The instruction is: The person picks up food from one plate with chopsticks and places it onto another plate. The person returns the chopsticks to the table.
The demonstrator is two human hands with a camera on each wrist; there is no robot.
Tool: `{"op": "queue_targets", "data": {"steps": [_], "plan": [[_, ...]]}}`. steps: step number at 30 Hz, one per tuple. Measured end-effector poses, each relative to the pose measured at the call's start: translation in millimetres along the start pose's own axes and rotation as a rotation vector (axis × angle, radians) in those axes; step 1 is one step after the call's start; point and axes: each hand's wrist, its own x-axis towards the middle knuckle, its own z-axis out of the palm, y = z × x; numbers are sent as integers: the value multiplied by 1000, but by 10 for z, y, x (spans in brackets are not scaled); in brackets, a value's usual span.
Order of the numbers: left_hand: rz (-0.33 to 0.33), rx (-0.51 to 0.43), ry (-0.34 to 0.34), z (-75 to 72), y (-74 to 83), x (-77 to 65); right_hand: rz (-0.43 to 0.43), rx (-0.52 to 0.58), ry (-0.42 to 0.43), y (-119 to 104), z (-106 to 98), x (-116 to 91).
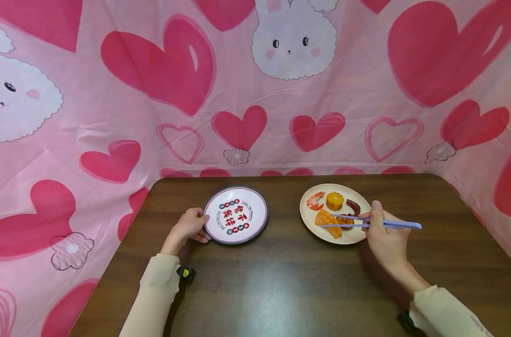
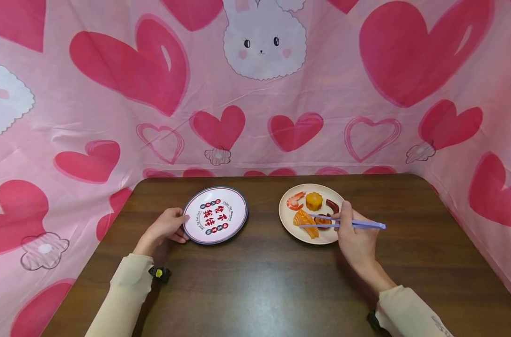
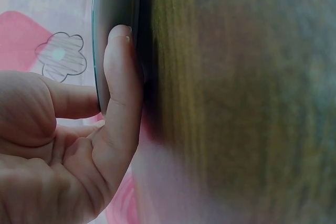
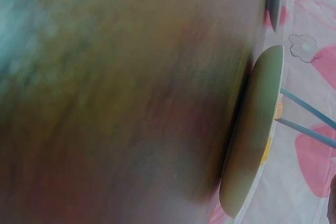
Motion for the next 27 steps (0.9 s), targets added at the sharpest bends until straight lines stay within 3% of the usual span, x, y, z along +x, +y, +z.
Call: {"op": "queue_targets", "data": {"steps": [5,16,23,27], "plan": [[-4,2,-3,3,1,-7,-18,21,-5,-1,-7,-10],[7,-19,-5,9,-20,20,-66,14,-24,240,-12,19],[12,-24,1,11,-29,26,35,-19,-32,269,-37,64],[10,-19,3,12,-29,24,42,-20,-28,294,-46,74]]}}
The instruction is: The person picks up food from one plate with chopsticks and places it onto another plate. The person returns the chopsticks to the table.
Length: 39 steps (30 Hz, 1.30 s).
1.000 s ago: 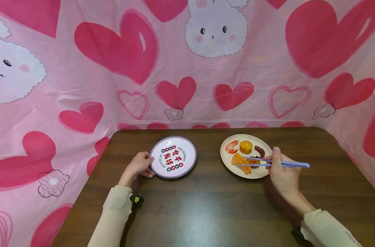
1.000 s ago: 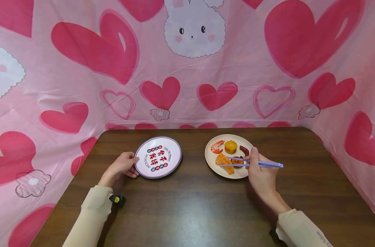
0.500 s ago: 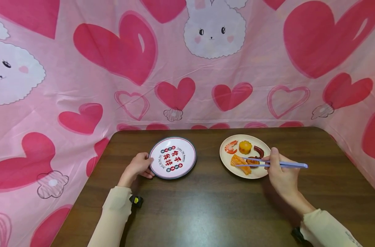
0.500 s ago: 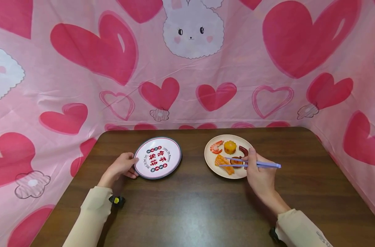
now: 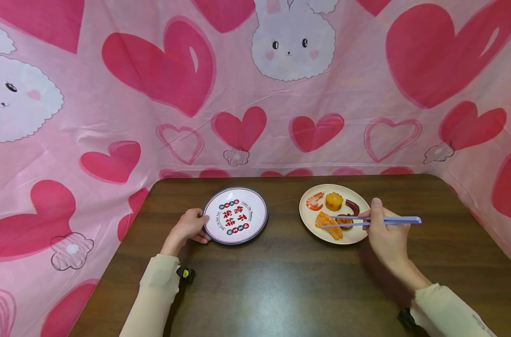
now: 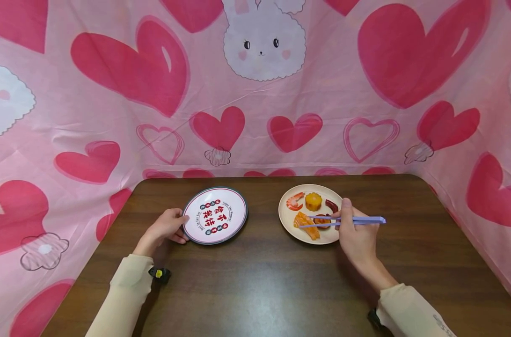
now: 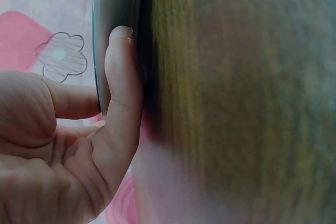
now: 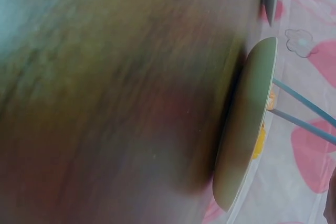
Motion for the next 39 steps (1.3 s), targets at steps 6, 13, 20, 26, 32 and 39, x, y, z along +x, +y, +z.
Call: {"op": "queue_targets", "data": {"steps": [6,13,20,26,32,39], "plan": [[-1,-1,-2,-1,4,-7,-13,22,35,-22,8,-11],[0,6,-3,-4,14,-14,-39,67,72,-87,28,-25],[1,8,-5,-6,16,-17,-32,90,100,-53,29,-16],[-2,7,-5,-8,15,-22,-22,134,118,-109,29,-12],[0,5,-2,-7,22,-20,-10,140,132,-140,42,-14],[-3,2,-4,-7,28,-25,-12,145,137,-93,65,12]]}}
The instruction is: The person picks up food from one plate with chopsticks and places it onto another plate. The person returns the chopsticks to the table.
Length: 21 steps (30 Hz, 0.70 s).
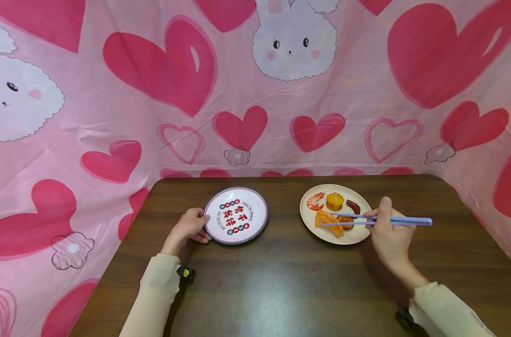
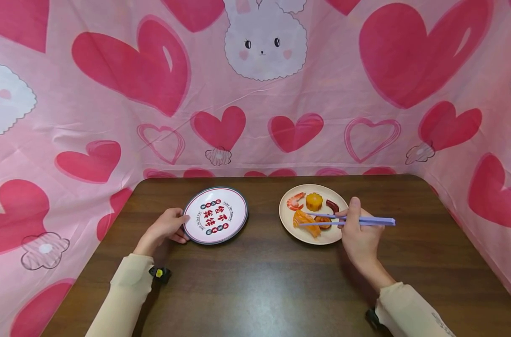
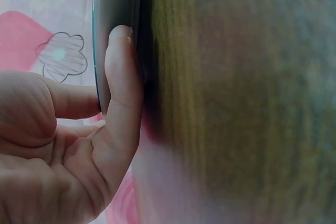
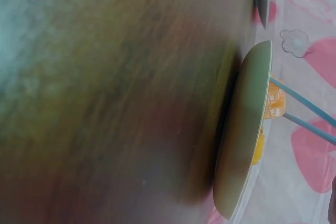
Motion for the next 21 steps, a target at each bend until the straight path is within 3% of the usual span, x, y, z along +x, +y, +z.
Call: {"op": "queue_targets", "data": {"steps": [8,21], "plan": [[-1,6,5,0,-4,-6,31,57,8,-5,48,14],[-1,14,5,4,-7,-4,21,36,7,21,140,67]]}}
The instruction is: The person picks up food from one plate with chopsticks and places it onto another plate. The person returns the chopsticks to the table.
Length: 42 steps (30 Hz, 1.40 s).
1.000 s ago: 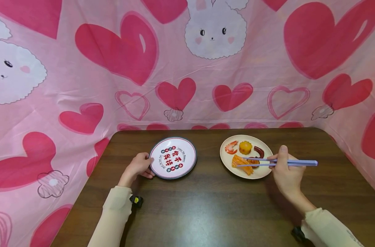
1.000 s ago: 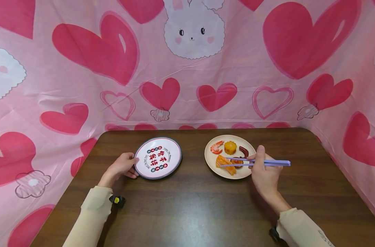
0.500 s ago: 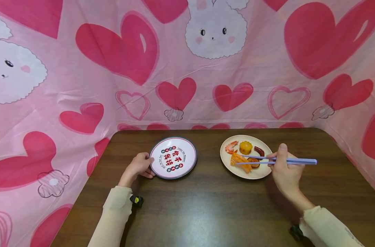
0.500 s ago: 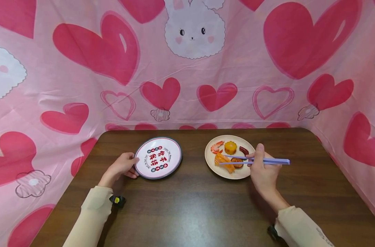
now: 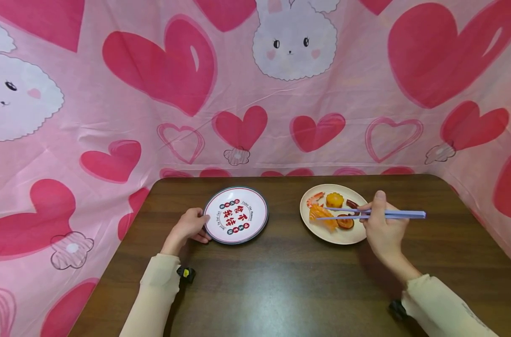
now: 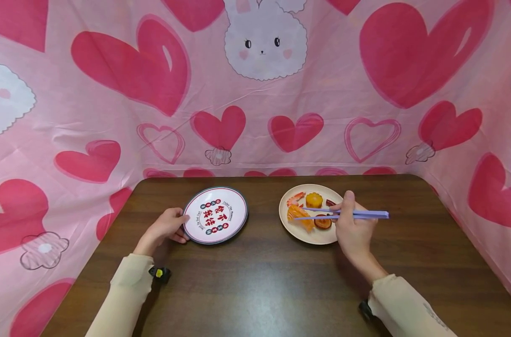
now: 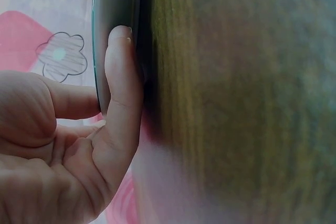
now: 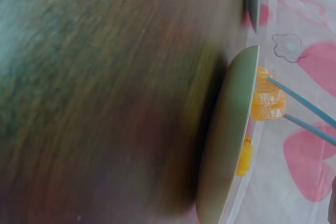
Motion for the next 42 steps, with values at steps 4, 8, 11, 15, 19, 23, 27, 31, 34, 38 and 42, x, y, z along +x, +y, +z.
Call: {"op": "queue_targets", "data": {"steps": [4,8,11,15,19,23,27,31,34,38,42], "plan": [[2,1,0,-2,-4,-1,-10,15,-2,-3,30,2],[2,3,-1,-1,-6,0,-7,47,-4,4,50,0],[0,3,0,-1,-4,3,-7,82,-9,24,57,2],[5,1,0,0,3,4,-9,74,-6,26,63,6],[9,2,1,4,8,1,-19,41,-4,14,74,15],[5,4,2,3,3,2,-30,68,-12,11,90,26],[3,5,2,2,3,2,-31,126,-20,1,111,36],[4,4,0,2,7,0,-28,148,-30,-21,136,35],[3,3,0,2,7,1,-24,140,-30,-44,155,35],[1,0,-1,1,3,4,-30,131,-28,-64,185,40],[2,-3,0,0,-2,11,-38,123,-27,-72,227,51]]}}
